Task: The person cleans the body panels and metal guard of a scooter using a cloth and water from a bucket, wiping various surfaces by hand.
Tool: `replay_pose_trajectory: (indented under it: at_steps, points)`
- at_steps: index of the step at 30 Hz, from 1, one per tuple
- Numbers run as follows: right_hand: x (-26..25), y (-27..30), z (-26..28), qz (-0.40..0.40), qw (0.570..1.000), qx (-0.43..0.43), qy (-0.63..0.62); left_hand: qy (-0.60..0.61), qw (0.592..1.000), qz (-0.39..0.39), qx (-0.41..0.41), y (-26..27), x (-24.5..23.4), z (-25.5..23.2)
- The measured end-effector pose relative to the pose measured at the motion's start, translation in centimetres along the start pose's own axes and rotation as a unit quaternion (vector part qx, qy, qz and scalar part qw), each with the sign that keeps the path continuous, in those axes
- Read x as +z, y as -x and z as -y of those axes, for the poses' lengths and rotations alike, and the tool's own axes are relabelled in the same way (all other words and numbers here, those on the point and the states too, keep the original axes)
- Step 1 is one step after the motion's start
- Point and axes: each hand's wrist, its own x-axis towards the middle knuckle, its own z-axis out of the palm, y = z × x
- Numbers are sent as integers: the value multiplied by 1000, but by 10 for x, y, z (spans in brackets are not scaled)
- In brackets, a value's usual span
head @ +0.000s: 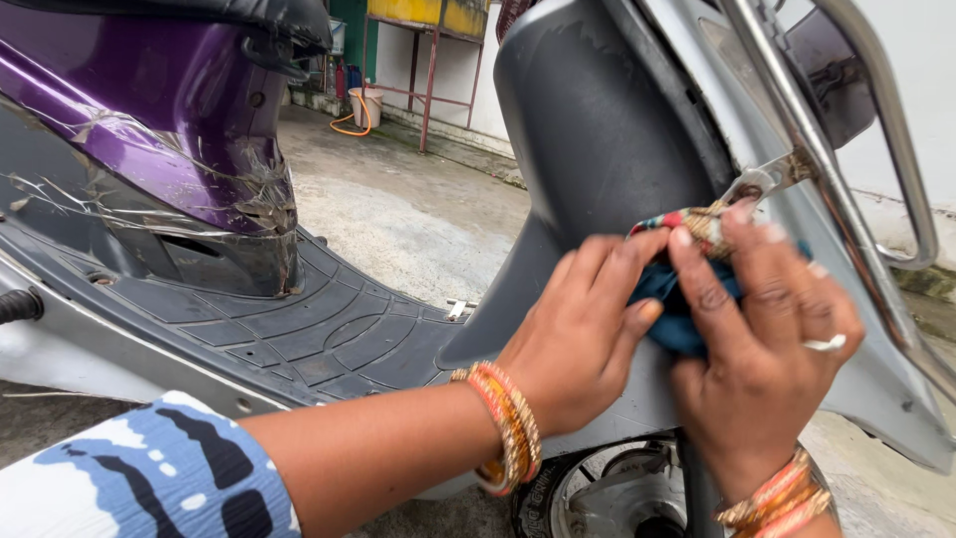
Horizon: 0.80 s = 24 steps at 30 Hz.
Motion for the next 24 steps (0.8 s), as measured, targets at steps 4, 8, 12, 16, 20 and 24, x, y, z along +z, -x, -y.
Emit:
replay_pose_trajectory:
  at_steps: [4, 8, 12, 16, 20, 24]
  points:
    - [7, 23, 26, -7, 997, 31, -71, -22, 998, 44, -36, 26, 1, 13]
    - [15, 51, 50, 13, 999, 31, -36, -28, 995, 60, -77, 57, -14, 21]
    - [19, 72, 66, 60, 998, -4, -32, -128, 989, 55, -56, 88, -29, 20]
    - [12, 67, 47, 63, 995, -28, -73, -187, 979, 66, -52, 90, -23, 12]
    - [6, 40, 9, 47, 998, -25, -37, -287, 953, 88, 50, 51, -5, 4]
    - [1, 9, -20, 13, 1000, -26, 7, -319, 939, 86, 97, 0, 12, -4]
